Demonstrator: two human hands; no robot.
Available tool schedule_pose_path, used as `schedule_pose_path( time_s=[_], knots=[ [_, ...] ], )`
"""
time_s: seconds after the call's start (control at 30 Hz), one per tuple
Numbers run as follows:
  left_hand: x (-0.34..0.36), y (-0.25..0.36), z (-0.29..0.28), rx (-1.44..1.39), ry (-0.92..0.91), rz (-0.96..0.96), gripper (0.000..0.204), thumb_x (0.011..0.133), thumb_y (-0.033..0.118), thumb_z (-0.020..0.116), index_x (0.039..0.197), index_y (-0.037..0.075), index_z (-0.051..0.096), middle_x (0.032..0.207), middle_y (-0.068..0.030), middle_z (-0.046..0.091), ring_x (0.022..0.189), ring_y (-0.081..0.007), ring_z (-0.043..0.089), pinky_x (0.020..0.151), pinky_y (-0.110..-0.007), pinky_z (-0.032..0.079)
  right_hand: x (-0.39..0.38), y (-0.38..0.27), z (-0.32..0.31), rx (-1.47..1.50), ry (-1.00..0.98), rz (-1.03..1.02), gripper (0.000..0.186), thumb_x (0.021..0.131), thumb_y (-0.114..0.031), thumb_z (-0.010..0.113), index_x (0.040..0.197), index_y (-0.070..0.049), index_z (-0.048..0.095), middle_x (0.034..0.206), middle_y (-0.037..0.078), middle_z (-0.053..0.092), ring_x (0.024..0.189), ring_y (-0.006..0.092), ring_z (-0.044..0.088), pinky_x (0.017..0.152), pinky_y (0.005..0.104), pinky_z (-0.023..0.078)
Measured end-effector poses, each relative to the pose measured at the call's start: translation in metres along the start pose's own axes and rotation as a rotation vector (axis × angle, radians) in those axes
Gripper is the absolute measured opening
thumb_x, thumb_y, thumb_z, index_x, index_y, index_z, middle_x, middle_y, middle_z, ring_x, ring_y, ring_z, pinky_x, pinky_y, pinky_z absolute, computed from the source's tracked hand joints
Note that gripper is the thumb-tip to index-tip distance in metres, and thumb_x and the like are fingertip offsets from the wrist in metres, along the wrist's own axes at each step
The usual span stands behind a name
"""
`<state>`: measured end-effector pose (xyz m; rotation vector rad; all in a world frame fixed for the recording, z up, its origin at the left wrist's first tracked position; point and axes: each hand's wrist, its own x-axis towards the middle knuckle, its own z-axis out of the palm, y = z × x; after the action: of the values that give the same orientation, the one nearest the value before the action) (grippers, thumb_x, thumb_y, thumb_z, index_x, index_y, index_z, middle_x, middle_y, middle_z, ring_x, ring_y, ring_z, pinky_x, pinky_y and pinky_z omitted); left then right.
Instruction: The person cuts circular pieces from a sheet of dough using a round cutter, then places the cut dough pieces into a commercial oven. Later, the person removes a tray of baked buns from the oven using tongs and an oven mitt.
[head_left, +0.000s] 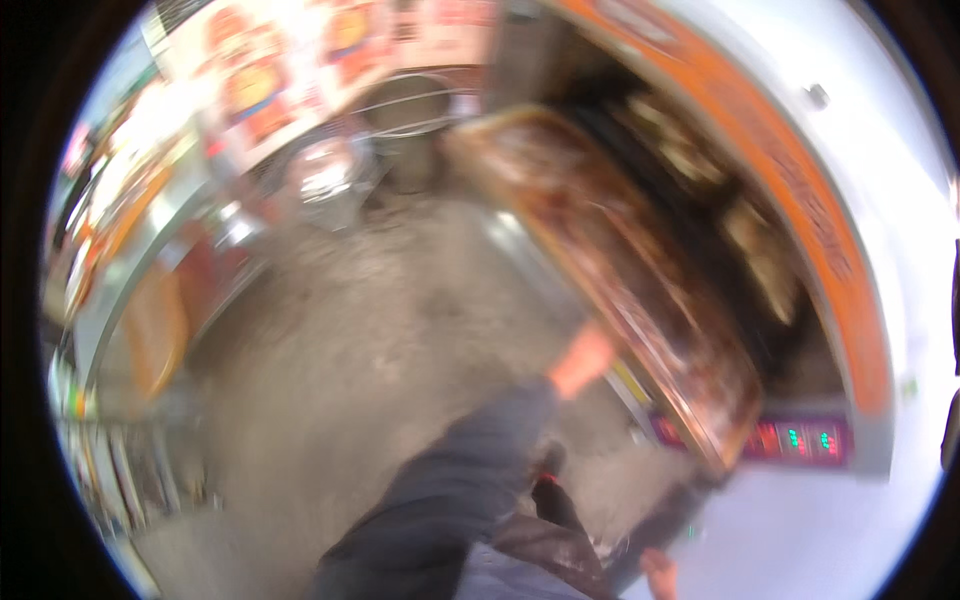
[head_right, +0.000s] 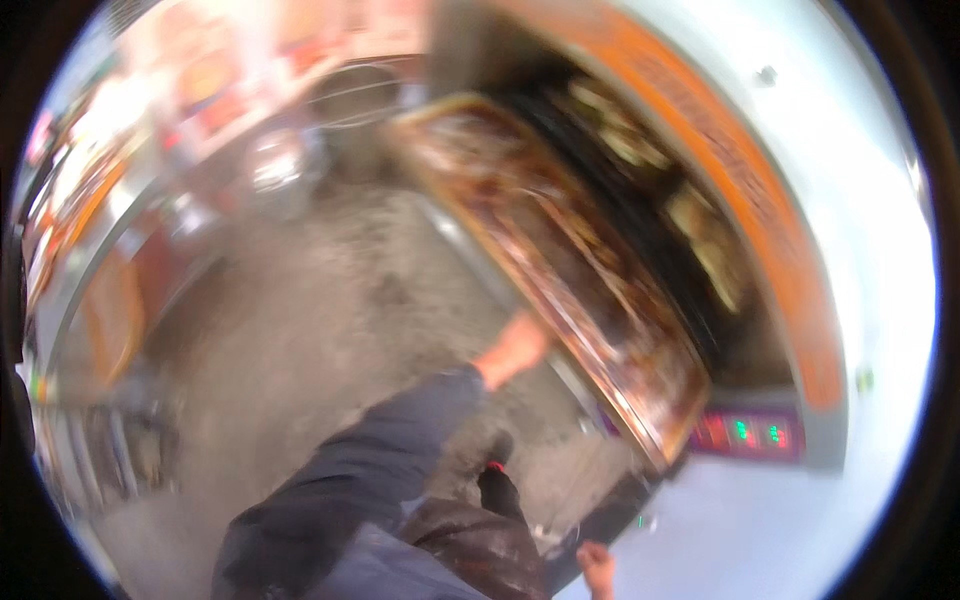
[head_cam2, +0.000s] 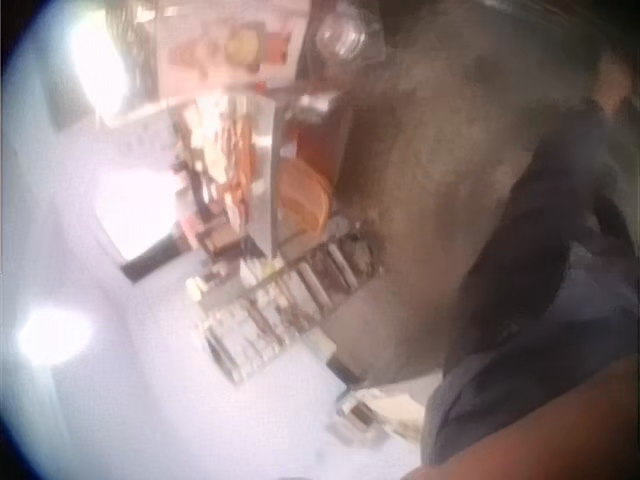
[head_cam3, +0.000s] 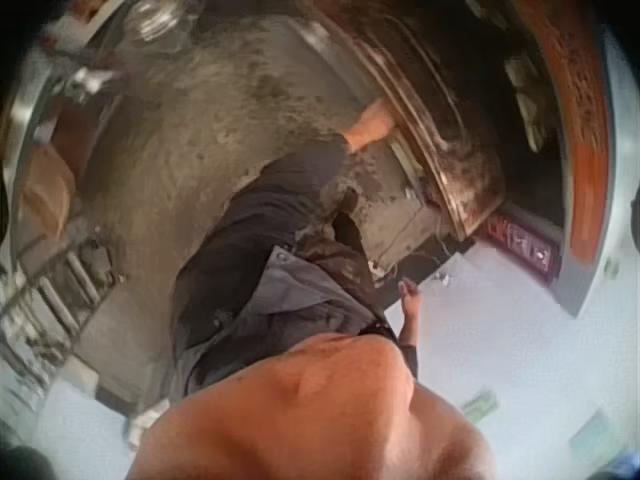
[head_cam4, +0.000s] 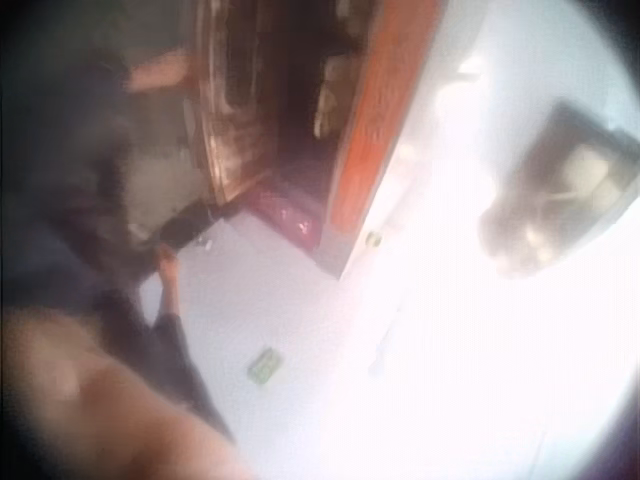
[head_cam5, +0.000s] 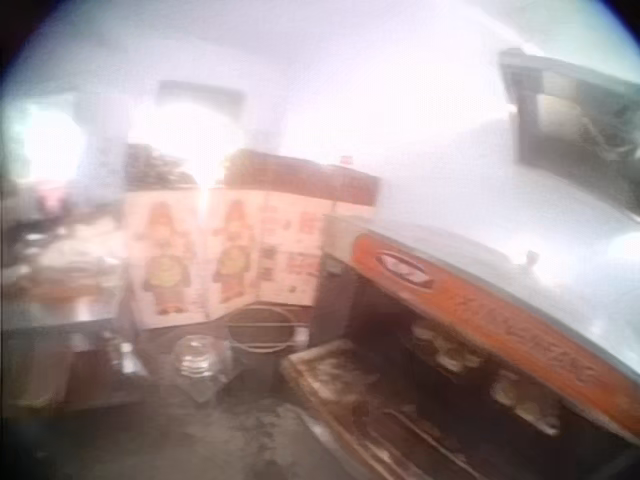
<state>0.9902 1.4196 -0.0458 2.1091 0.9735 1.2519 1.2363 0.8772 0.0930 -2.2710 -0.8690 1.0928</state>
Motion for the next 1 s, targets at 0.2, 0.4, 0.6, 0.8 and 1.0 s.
schedule_pose_path(
  time_s=[0.2, 0.4, 0.6, 0.8, 1.0],
  knots=[
    [-0.03, 0.047, -0.037, 0.315, -0.167, -0.003, 0.028, 0.088, 0.014, 0.065, 0.114, 0.005, 0.073, 0.13, -0.0194, 0.067, 0.136, -0.035, 0.056, 0.129, -0.055, 0.03, 0.046, -0.025, 0.054, -0.333, -0.515, 0.215, 0.042, 0.106, -0.031, 0.068, 0.138, -0.004, 0.065, 0.123, 0.013, 0.072, 0.111, 0.0227, 0.067, 0.097, 0.0384, 0.053],
    [-0.229, 0.052, -0.187, 0.039, 0.007, -0.352, 0.033, 0.079, 0.016, 0.07, 0.109, 0.002, 0.071, 0.115, -0.0196, 0.068, 0.123, -0.0379, 0.061, 0.115, -0.057, 0.041, 0.084, -0.12, 0.18, -0.481, -0.548, 0.181, 0.035, 0.103, -0.025, 0.069, 0.128, -0.002, 0.07, 0.111, 0.012, 0.074, 0.098, 0.0215, 0.07, 0.083, 0.0367, 0.057],
    [-0.573, 0.043, -0.487, 0.455, -0.546, -1.652, 0.015, 0.089, 0.022, 0.07, 0.094, 0.012, 0.08, 0.098, -0.0108, 0.077, 0.096, -0.0299, 0.074, 0.076, -0.048, 0.058, 0.143, -0.247, 0.35, -0.54, -0.703, -0.003, 0.027, 0.099, -0.018, 0.071, 0.119, 0.001, 0.074, 0.099, 0.012, 0.076, 0.085, 0.0203, 0.074, 0.07, 0.0349, 0.06],
    [-0.761, 0.107, -0.781, 0.704, 0.5, -2.153, 0.026, 0.089, 0.026, 0.067, 0.098, 0.006, 0.081, 0.102, -0.0196, 0.078, 0.101, -0.0406, 0.075, 0.088, -0.05, 0.061, 0.187, -0.36, 0.606, -0.657, -0.967, -0.091, 0.024, 0.103, -0.018, 0.07, 0.117, 0.0, 0.07, 0.092, 0.006, 0.072, 0.068, 0.0161, 0.067, 0.06, 0.0307, 0.056],
    [-0.945, -0.001, -0.802, -0.427, 1.966, -1.679, 0.023, 0.103, 0.019, 0.058, 0.111, 0.009, 0.077, 0.106, -0.0159, 0.078, 0.091, -0.0271, 0.076, 0.083, -0.044, 0.062, 0.17, -0.46, 0.824, -0.573, -0.989, -0.35, 0.02, 0.104, -0.016, 0.066, 0.117, -0.001, 0.07, 0.09, 0.005, 0.071, 0.07, 0.0138, 0.066, 0.06, 0.0278, 0.051]
  ],
)
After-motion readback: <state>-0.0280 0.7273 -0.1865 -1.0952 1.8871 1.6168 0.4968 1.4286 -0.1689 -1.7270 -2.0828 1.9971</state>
